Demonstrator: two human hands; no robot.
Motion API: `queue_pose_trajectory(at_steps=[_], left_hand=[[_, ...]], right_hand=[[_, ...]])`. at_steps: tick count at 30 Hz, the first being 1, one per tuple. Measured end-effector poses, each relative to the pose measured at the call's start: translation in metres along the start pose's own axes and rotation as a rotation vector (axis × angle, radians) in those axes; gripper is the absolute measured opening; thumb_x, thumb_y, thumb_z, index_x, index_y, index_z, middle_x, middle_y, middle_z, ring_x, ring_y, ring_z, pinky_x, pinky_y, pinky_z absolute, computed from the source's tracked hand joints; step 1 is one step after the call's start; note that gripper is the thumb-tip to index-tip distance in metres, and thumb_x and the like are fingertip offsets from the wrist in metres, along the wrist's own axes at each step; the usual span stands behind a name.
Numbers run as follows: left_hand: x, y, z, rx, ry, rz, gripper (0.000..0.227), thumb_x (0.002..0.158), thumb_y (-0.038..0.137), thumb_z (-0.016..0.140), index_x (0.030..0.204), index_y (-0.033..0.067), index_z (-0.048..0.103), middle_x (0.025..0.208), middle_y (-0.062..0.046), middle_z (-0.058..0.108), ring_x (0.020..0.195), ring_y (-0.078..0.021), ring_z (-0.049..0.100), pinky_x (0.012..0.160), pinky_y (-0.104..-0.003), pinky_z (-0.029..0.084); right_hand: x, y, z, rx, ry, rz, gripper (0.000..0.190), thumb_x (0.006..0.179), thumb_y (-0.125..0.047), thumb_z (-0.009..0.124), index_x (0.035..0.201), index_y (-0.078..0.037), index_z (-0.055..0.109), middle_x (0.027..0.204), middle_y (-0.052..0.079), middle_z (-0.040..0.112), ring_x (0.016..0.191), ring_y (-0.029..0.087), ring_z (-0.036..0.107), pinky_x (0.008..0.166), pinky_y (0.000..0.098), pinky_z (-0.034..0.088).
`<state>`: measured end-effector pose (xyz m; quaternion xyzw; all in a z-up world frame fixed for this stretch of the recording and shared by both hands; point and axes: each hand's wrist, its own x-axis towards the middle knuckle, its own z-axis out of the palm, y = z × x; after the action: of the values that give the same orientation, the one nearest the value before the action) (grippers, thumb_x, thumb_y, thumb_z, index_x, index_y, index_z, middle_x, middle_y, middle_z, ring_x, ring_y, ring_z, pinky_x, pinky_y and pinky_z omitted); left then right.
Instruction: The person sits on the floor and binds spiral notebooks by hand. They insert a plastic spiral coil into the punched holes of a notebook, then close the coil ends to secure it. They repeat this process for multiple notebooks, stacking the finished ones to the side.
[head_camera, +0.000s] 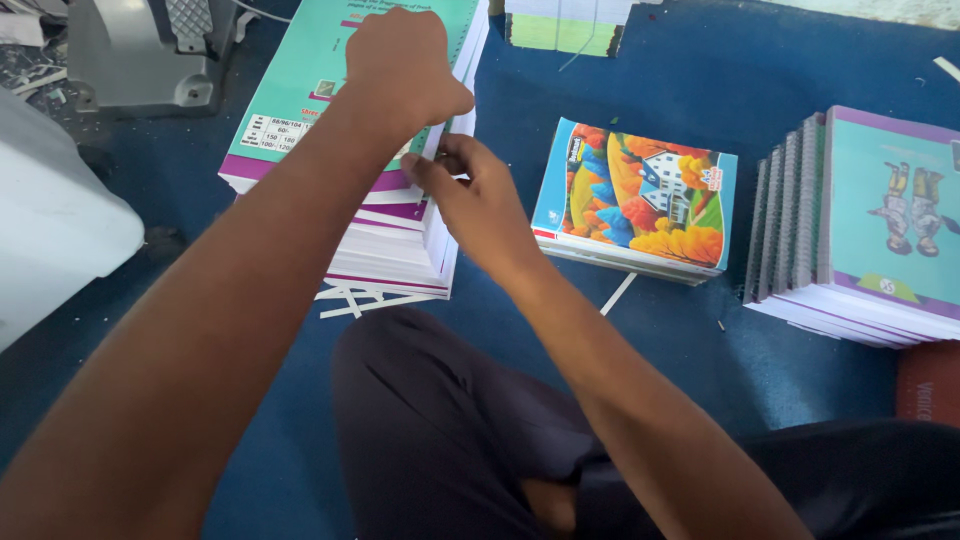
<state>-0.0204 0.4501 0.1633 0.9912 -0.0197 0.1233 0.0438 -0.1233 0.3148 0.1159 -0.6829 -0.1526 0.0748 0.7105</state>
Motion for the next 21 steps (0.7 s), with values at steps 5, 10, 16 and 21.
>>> queue_pose_trajectory(at_steps=[5, 10, 16, 21], left_hand=[[0.001, 0.007, -0.001, 0.039, -0.090, -0.051, 0.042, 0.061, 0.035, 0.087, 0.088, 0.0060, 0.075, 0.086, -0.015, 0.072, 0.078, -0.0333, 0.073, 0.065, -0.045, 0.059], [0.009, 0.015, 0.005, 0.168, -0.059, 0.000, 0.047, 0.049, 0.033, 0.093, 0.084, 0.0068, 0.075, 0.088, -0.013, 0.071, 0.084, -0.0338, 0.072, 0.062, -0.043, 0.060], [0.014, 0.008, 0.005, 0.128, -0.125, 0.043, 0.032, 0.060, 0.023, 0.086, 0.085, 0.0062, 0.077, 0.085, -0.015, 0.073, 0.082, -0.0325, 0.073, 0.068, -0.040, 0.060], [0.019, 0.008, 0.010, 0.167, -0.135, 0.042, 0.028, 0.064, 0.025, 0.084, 0.085, 0.0068, 0.077, 0.082, -0.015, 0.073, 0.078, -0.0324, 0.074, 0.068, -0.041, 0.060]], right_hand=[[-0.001, 0.000, -0.001, 0.278, -0.014, 0.102, 0.042, 0.090, -0.023, 0.073, 0.115, 0.010, 0.064, 0.076, 0.006, 0.061, 0.051, 0.008, 0.050, 0.040, 0.0234, 0.032], [0.000, -0.003, 0.001, 0.262, 0.009, 0.120, 0.052, 0.091, -0.033, 0.067, 0.119, 0.010, 0.059, 0.082, 0.007, 0.071, 0.059, 0.014, 0.071, 0.039, 0.0247, 0.046], [0.007, -0.009, 0.001, 0.281, 0.017, 0.218, 0.059, 0.092, -0.037, 0.069, 0.120, 0.014, 0.059, 0.076, 0.015, 0.065, 0.064, 0.019, 0.074, 0.046, 0.0263, 0.055], [0.017, -0.011, 0.000, 0.284, -0.071, 0.195, 0.049, 0.087, -0.024, 0.069, 0.121, 0.009, 0.057, 0.081, 0.013, 0.067, 0.060, 0.018, 0.071, 0.046, 0.0294, 0.057]])
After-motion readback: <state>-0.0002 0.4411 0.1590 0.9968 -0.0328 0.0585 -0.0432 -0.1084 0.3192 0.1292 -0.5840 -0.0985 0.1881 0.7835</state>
